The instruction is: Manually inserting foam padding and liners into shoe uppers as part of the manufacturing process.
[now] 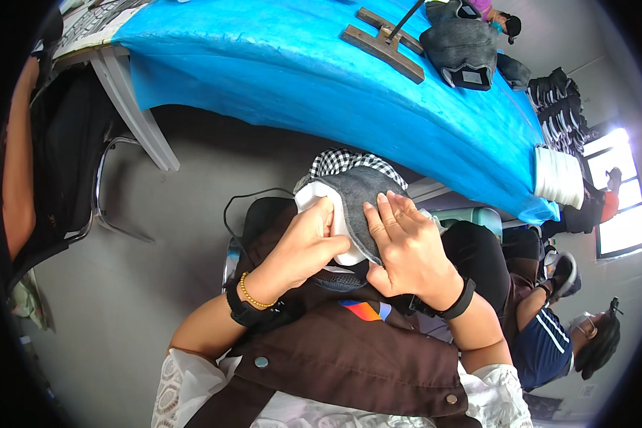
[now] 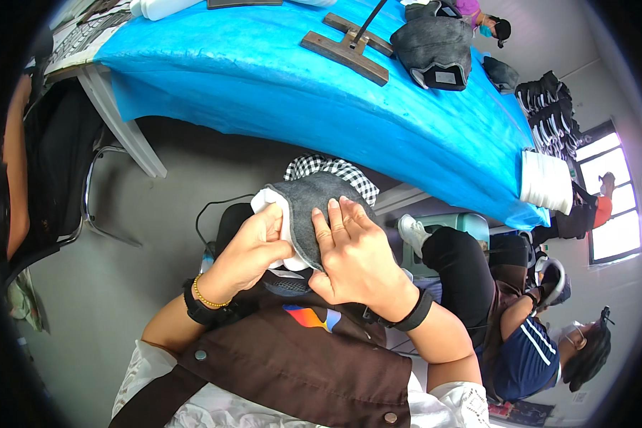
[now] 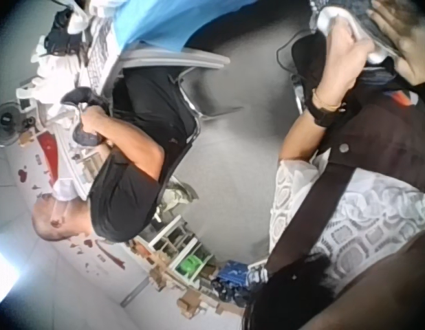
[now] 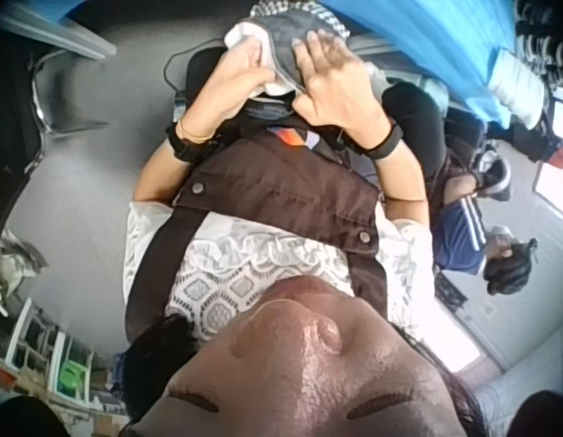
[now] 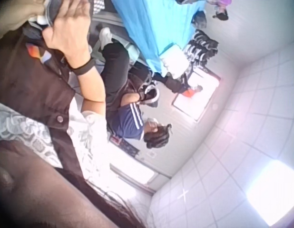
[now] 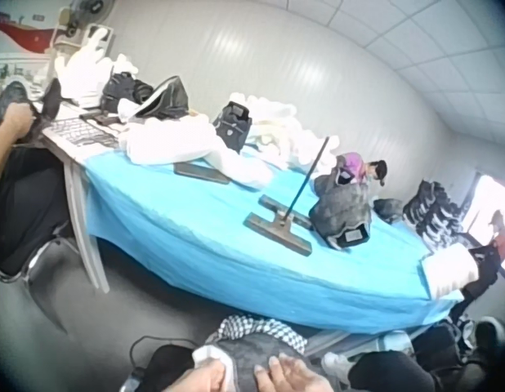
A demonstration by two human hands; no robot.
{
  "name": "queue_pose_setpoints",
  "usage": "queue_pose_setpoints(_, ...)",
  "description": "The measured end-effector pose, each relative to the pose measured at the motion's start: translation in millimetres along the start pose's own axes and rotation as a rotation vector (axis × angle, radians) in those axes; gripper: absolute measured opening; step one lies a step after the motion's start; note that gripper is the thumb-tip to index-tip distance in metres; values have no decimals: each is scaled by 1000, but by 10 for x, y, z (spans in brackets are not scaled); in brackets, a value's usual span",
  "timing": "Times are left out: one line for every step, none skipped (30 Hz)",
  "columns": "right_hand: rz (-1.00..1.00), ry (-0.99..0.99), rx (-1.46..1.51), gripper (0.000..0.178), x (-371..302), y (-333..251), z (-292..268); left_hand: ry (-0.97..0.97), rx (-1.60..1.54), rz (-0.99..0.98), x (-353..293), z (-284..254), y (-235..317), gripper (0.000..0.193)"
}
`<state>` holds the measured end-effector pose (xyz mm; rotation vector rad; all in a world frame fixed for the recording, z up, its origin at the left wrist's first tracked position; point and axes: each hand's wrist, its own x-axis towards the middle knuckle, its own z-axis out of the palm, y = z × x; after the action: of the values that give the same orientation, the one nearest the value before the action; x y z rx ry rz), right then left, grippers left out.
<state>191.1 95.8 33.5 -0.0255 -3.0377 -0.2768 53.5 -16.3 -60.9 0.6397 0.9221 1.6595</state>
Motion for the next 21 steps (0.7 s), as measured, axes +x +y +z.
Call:
queue_pose_setpoints(-5, 6, -17, 74, -9, -20, 12, -19, -66, 16, -1, 17, 6, 19)
queue_pose_setpoints(-9, 12, -33, 76, -20, -33, 18, -21, -69, 17, -10, 24, 40, 19)
queue_pose_setpoints(-11, 11, -33, 76, -32, -40, 21, -47, -150, -14, -28, 41, 141, 22)
queue_pose_setpoints(-12, 9, -45, 77, -44, -44, 22, -74, -232, -46, -38, 47, 197, 24)
queue_pose_setpoints(-13, 7, -58, 79, -54, -49, 21, -73, -233, -46, -42, 38, 199, 24)
queue_pose_setpoints(-14, 5, -56, 79, -57, -64, 21, -89, -213, -41, -54, 21, 197, 24)
queue_pose_setpoints(-6, -7, -59, 79, -57, -81, 20, -105, -192, -37, -63, 8, 195, 24)
queue_pose_setpoints(3, -20, -62, 80, -54, -96, 17, -104, -193, -38, -67, 0, 191, 24)
queue_pose_setpoints(4, -24, -60, 80, -53, -112, 10, -107, -199, -38, -71, -5, 176, 24)
queue_pose_setpoints(14, -32, -59, 80, -46, -125, -2, -110, -205, -38, -76, -11, 164, 23)
queue_pose_setpoints(23, -40, -57, 80, -42, -139, -7, -110, -207, -41, -80, -33, 164, 23)
queue_pose_setpoints(24, -43, -56, 80, -38, -154, -3, -138, -198, -61, -79, -64, 175, 39)
queue_pose_setpoints(43, -49, -50, 81, -33, -170, 2, -166, -189, -80, -78, -80, 177, 56)
queue_pose_setpoints(62, -55, -45, 81, -36, -180, 7, -82, -161, -65, -59, -49, 149, 15)
queue_pose_setpoints(62, -56, -45, 81, -42, -180, 16, -82, -161, -66, -57, -59, 151, 15)
queue_pose_setpoints(89, -41, -11, 82, -52, -176, 37, -66, -72, -66, -56, -77, 156, 14)
queue_pose_setpoints(115, -26, 24, 82, -60, -174, 59, -48, 17, -66, -54, -91, 161, 13)
queue_pose_setpoints(114, -27, 22, 82, -77, -180, 77, -48, 16, -65, -53, -85, 185, 13)
queue_pose_setpoints(162, -17, 62, 81, -102, -198, 96, -60, 94, -70, -61, -72, 229, 16)
queue_pose_setpoints(211, -6, 102, 80, -116, -206, 102, -71, 171, -76, -62, -63, 260, 22)
queue_pose_setpoints(210, -7, 104, 80, -125, -213, 100, -69, 171, -78, -69, -69, 269, 22)
